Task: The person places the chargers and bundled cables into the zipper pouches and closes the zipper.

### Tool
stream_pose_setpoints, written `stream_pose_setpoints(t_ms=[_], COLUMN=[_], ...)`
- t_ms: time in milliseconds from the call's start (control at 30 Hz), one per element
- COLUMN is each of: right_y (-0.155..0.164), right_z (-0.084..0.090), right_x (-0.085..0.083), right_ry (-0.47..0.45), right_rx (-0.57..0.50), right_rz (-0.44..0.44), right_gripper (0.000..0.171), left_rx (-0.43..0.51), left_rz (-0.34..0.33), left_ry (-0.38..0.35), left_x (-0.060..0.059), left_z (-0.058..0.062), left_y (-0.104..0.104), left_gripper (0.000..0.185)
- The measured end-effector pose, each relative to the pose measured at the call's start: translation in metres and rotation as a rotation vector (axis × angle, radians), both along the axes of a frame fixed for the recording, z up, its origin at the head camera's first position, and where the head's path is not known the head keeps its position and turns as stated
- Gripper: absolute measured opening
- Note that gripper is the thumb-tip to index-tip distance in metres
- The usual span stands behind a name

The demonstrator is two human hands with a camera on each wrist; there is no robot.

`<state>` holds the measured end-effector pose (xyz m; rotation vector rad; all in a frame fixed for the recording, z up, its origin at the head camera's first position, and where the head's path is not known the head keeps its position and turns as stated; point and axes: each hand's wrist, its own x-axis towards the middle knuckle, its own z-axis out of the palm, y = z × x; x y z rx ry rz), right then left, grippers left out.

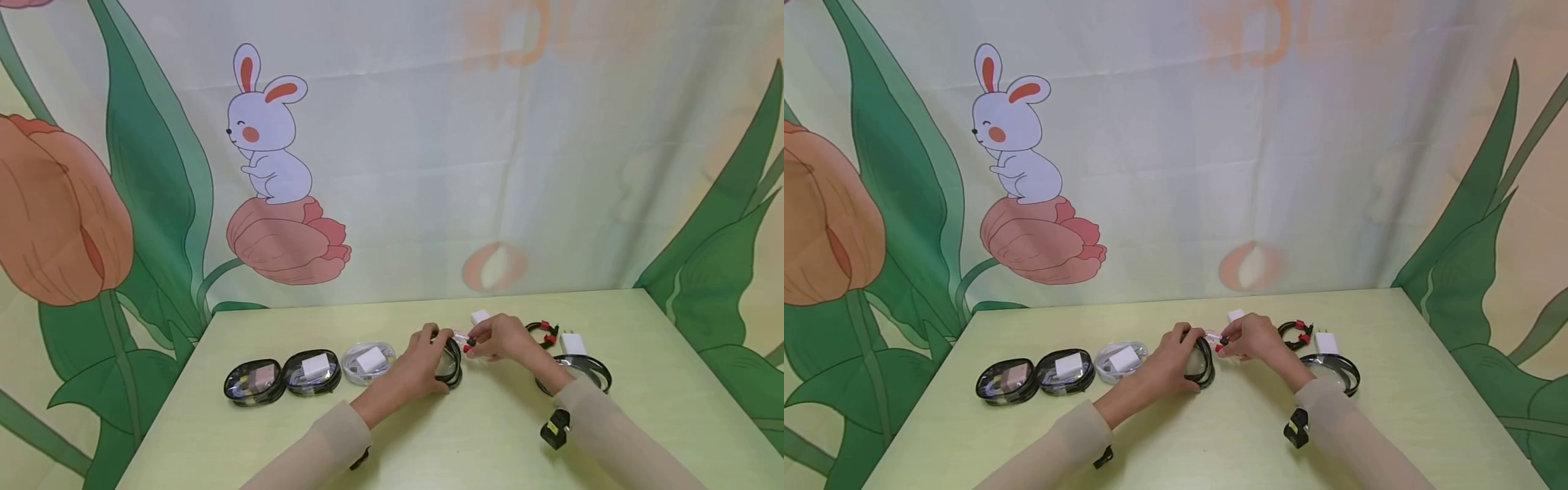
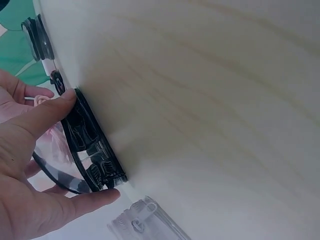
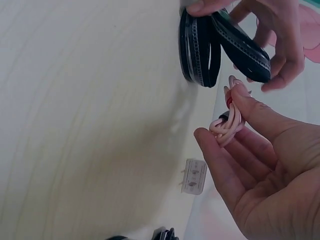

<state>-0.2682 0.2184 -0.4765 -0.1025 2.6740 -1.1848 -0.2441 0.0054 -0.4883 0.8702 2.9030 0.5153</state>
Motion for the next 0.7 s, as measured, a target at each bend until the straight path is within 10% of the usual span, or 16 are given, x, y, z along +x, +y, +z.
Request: stream_pose_setpoints(t_ms=[700], right_y=[-0.028], right_z=[0.004], right_x=[0.010], right_ry=[0.126], right_rx=[0.354], right_rz=[0.163], right_gripper=[0.022], left_rx=[0.020], left_rz=[-0.024], left_ry=[-0.002], left_x=[-0.003], left_z=[-0.002], left_y=[-0.011], left_gripper=[0.101])
